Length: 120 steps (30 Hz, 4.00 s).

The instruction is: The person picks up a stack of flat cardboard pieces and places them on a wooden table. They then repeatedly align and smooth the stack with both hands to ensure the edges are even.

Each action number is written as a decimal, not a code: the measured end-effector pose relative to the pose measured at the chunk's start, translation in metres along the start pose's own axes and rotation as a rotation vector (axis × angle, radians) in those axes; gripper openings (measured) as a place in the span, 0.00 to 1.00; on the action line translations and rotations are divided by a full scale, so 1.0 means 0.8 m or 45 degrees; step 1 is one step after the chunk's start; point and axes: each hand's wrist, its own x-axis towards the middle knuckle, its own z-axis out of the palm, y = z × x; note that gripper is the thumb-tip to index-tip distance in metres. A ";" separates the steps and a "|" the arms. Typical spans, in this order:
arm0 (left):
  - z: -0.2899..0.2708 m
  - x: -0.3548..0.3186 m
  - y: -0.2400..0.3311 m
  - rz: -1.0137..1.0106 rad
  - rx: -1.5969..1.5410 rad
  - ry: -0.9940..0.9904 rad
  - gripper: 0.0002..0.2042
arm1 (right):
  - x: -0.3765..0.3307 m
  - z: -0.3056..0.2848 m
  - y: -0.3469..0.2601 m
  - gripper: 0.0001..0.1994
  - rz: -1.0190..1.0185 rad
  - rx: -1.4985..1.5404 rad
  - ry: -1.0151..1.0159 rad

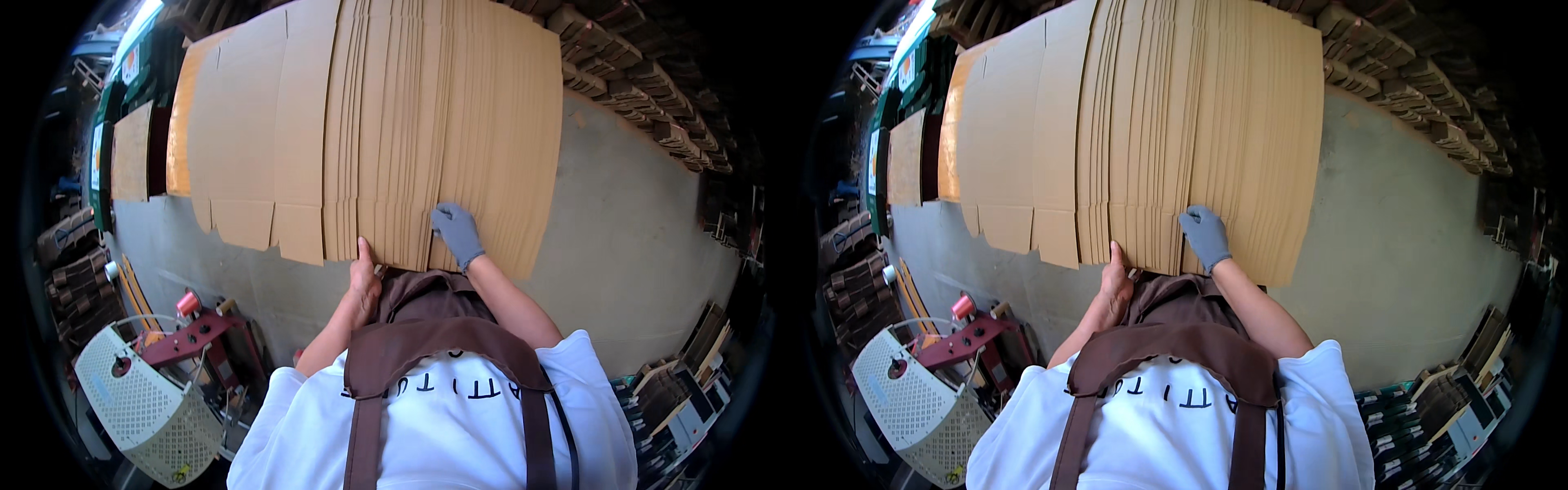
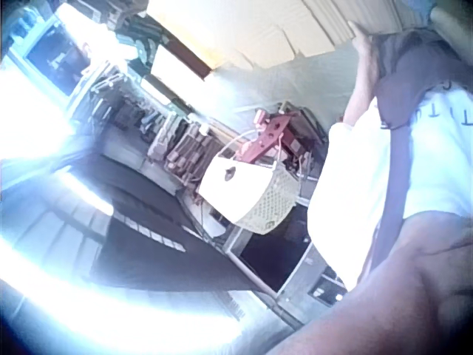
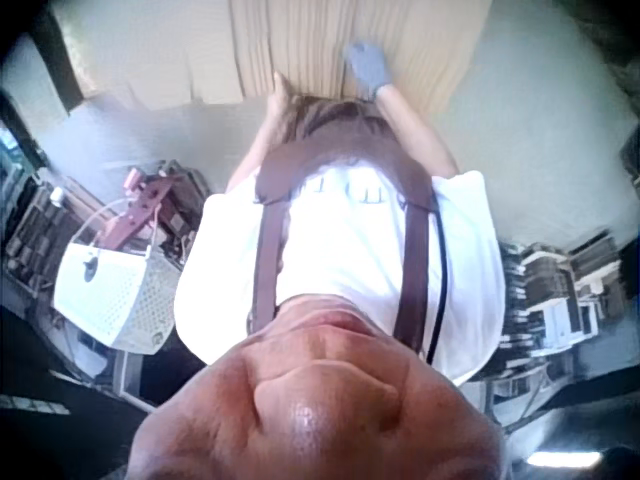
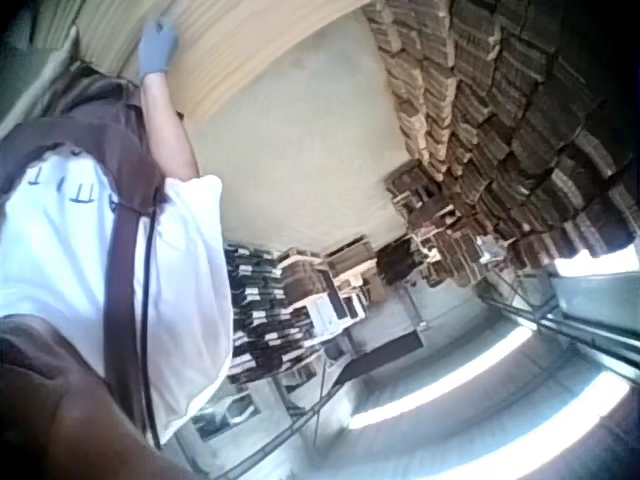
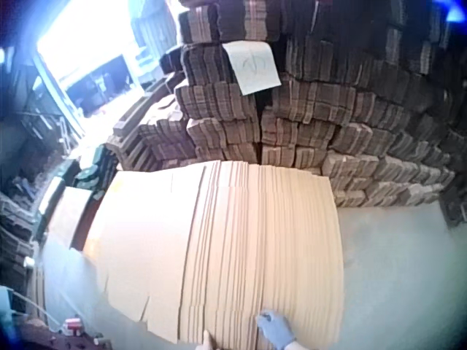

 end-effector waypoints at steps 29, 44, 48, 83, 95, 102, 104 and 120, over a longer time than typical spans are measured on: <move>-0.017 0.038 -0.015 0.061 0.046 -0.156 0.43 | 0.012 0.005 0.004 0.15 -0.214 -0.481 0.274; 0.010 -0.007 0.002 0.016 0.041 0.072 0.37 | 0.253 0.007 -0.234 0.12 -0.384 -0.469 0.258; -0.006 0.010 -0.016 0.011 -0.014 0.089 0.35 | 0.312 0.040 -0.259 0.09 -0.030 -0.504 0.412; -0.009 0.003 -0.024 0.156 -0.136 0.132 0.32 | 0.300 0.018 -0.254 0.16 -0.117 -0.755 0.179; 0.003 0.006 -0.017 0.165 -0.108 0.161 0.31 | 0.310 0.026 -0.261 0.17 -0.302 -0.767 0.254; -0.023 -0.019 -0.020 0.076 0.209 0.301 0.27 | 0.314 0.029 -0.256 0.15 -0.266 -0.721 0.210; -0.033 -0.047 -0.036 0.447 0.661 0.305 0.22 | 0.317 0.026 -0.258 0.15 -0.214 -0.718 0.116; 0.182 -0.031 0.004 1.658 2.317 -0.037 0.39 | 0.315 0.021 -0.251 0.15 -0.290 -0.678 0.160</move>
